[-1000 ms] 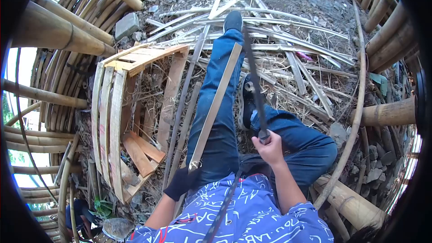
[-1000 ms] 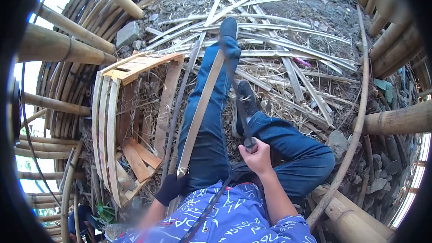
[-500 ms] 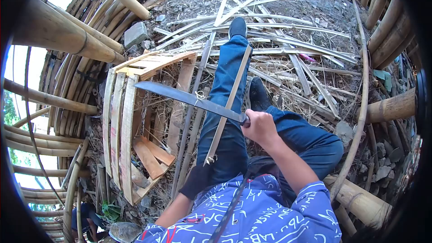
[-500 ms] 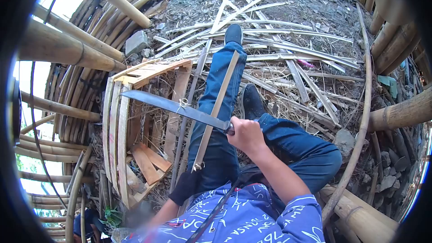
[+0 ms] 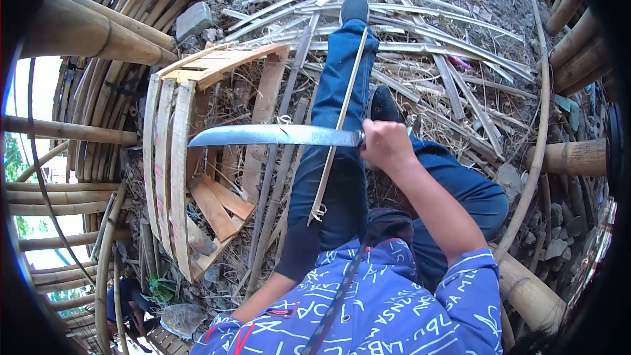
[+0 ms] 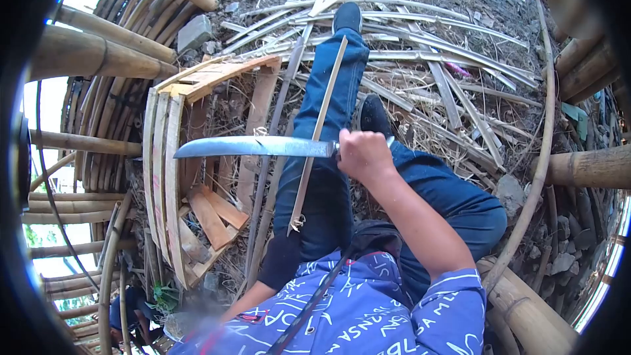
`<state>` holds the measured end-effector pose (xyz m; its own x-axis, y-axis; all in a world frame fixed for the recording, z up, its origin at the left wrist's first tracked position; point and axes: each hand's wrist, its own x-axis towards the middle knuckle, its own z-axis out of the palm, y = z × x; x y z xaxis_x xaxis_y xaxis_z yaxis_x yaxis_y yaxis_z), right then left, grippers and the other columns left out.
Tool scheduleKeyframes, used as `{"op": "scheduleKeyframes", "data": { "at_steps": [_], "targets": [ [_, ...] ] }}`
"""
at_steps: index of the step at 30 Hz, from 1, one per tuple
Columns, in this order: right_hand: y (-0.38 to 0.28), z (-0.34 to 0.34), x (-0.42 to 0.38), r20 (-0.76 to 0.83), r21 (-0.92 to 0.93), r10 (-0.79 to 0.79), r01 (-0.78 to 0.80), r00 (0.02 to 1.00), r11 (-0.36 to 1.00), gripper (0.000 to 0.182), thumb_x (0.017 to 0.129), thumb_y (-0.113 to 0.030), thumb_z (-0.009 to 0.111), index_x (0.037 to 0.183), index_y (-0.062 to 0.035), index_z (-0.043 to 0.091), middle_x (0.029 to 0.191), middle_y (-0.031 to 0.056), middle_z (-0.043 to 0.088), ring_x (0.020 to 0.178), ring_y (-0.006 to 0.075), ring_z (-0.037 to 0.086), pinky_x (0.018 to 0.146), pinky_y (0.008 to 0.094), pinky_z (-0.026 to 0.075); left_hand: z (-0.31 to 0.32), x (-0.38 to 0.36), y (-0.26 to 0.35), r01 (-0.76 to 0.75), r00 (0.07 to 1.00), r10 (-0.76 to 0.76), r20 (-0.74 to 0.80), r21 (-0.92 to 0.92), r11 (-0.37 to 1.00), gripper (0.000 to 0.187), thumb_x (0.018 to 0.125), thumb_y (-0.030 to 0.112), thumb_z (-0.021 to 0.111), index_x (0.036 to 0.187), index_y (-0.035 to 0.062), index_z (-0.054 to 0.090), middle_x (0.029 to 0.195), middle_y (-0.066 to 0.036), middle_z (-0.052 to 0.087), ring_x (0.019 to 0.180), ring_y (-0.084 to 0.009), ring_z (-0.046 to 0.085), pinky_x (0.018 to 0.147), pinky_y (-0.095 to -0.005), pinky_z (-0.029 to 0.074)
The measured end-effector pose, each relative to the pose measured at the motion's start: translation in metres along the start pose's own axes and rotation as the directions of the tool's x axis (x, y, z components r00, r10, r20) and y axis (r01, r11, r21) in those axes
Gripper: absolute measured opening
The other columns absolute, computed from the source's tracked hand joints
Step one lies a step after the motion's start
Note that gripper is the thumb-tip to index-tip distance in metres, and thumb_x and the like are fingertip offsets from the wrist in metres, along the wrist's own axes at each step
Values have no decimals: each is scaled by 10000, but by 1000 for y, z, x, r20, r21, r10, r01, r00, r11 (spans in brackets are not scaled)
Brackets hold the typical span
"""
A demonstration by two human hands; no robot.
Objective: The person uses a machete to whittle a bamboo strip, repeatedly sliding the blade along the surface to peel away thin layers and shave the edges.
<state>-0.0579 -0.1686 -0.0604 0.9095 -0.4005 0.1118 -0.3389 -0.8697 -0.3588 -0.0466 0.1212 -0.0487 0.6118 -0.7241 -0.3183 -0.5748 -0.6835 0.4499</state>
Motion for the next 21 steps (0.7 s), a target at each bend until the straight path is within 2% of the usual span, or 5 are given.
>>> {"op": "scheduleKeyframes", "data": {
  "at_steps": [4,9,11,18,21],
  "targets": [
    [11,4,10,46,-31,-1,2,999,1000,143,654,-148,633,739,-50,574,672,154,644,638,315,662,593,419,530,6,1,-1,79,996,-86,-31,-168,983,259,938,197,439,886,-11,584,737,-257,588,725,-439,586,576,-493,432],
    [28,9,28,-44,-69,14,-17,999,997,136,655,-156,632,706,-55,556,671,156,632,641,334,649,590,423,524,6,0,-4,73,996,-79,-33,-164,984,202,923,141,448,917,-15,577,752,-249,588,717,-426,590,572,-482,446],
    [38,11,36,-69,-56,43,-47,997,997,155,657,-177,628,694,-56,538,672,156,624,657,347,638,591,433,513,2,0,-4,-73,997,73,17,-6,997,172,906,99,449,958,-18,564,766,-234,581,683,-405,595,559,-461,456],
    [45,3,57,-46,-91,-4,0,999,996,205,610,-189,670,698,-59,539,687,157,628,678,353,637,617,441,515,-2,2,0,-24,1000,24,4,-79,997,174,909,101,451,984,-19,553,768,-228,572,670,-406,586,560,-460,453],
    [48,6,61,-75,-90,-45,38,996,995,219,601,-193,683,688,-63,530,674,148,622,661,342,636,599,436,513,-11,6,9,270,962,-252,102,-270,924,195,933,139,449,974,-19,555,771,-253,567,697,-439,566,574,-473,431]
  ]
}}
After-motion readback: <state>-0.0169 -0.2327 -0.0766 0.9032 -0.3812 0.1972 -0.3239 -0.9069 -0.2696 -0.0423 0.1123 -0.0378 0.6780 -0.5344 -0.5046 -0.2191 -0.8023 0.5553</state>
